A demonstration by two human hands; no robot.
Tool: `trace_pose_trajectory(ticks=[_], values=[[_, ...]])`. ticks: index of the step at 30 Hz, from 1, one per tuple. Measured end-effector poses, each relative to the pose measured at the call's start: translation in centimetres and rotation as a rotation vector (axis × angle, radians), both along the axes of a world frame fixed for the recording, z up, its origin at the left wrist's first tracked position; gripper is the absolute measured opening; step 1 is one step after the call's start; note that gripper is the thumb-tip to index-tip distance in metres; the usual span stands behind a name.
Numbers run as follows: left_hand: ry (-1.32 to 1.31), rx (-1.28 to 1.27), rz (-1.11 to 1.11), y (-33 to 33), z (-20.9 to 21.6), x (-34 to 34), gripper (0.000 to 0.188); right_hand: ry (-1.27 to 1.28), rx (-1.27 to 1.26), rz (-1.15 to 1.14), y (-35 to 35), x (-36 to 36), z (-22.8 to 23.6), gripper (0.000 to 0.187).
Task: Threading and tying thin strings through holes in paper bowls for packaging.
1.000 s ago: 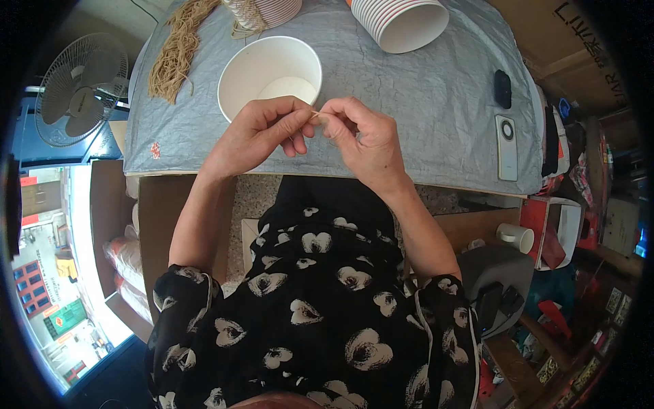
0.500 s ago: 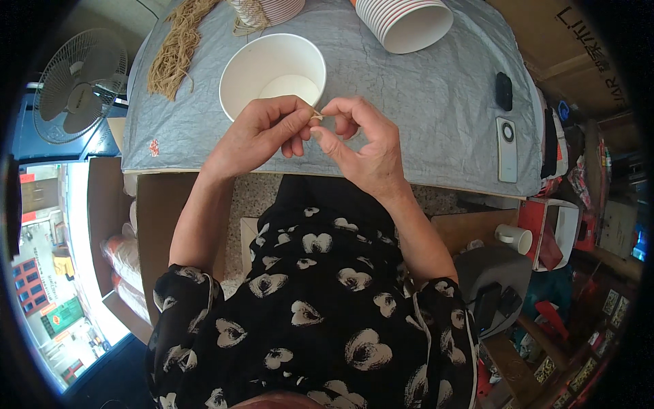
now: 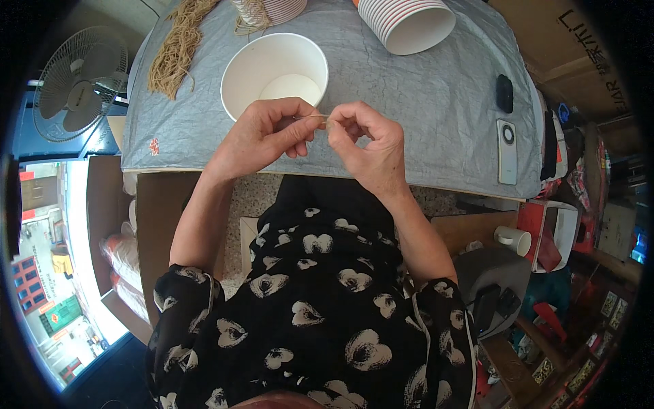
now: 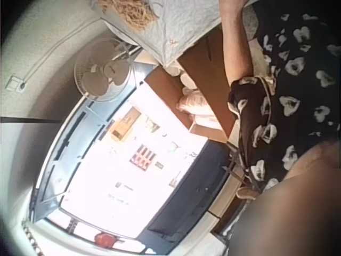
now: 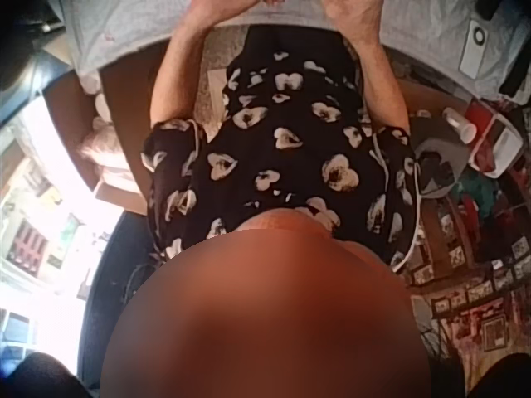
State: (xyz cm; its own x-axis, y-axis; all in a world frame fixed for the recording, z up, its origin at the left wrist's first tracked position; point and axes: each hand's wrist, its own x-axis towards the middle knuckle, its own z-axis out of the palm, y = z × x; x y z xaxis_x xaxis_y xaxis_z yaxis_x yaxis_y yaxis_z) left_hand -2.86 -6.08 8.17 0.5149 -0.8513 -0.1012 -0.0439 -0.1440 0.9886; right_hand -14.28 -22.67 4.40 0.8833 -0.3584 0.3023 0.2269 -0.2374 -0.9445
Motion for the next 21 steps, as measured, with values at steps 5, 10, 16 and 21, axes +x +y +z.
trace_pose_trajectory(ticks=[5, 10, 16, 21], values=[[-0.002, 0.005, 0.004, 0.0, 0.2, 0.1, 0.023, 0.099, 0.157, 0.11, -0.5, 0.0, 0.3, 0.007], [-0.005, 0.021, 0.015, 0.0, 0.2, 0.2, 0.023, 0.163, 0.155, 0.166, -1.0, -0.2, 0.5, 0.013], [-0.011, 0.026, 0.012, 0.1, 0.1, 0.2, 0.024, 0.039, -0.042, 0.098, -0.9, -0.2, 0.5, 0.011], [-0.055, -0.014, -0.036, 0.3, -0.1, 0.3, 0.03, -0.046, -0.274, 0.05, -1.1, -0.2, 1.8, 0.01]])
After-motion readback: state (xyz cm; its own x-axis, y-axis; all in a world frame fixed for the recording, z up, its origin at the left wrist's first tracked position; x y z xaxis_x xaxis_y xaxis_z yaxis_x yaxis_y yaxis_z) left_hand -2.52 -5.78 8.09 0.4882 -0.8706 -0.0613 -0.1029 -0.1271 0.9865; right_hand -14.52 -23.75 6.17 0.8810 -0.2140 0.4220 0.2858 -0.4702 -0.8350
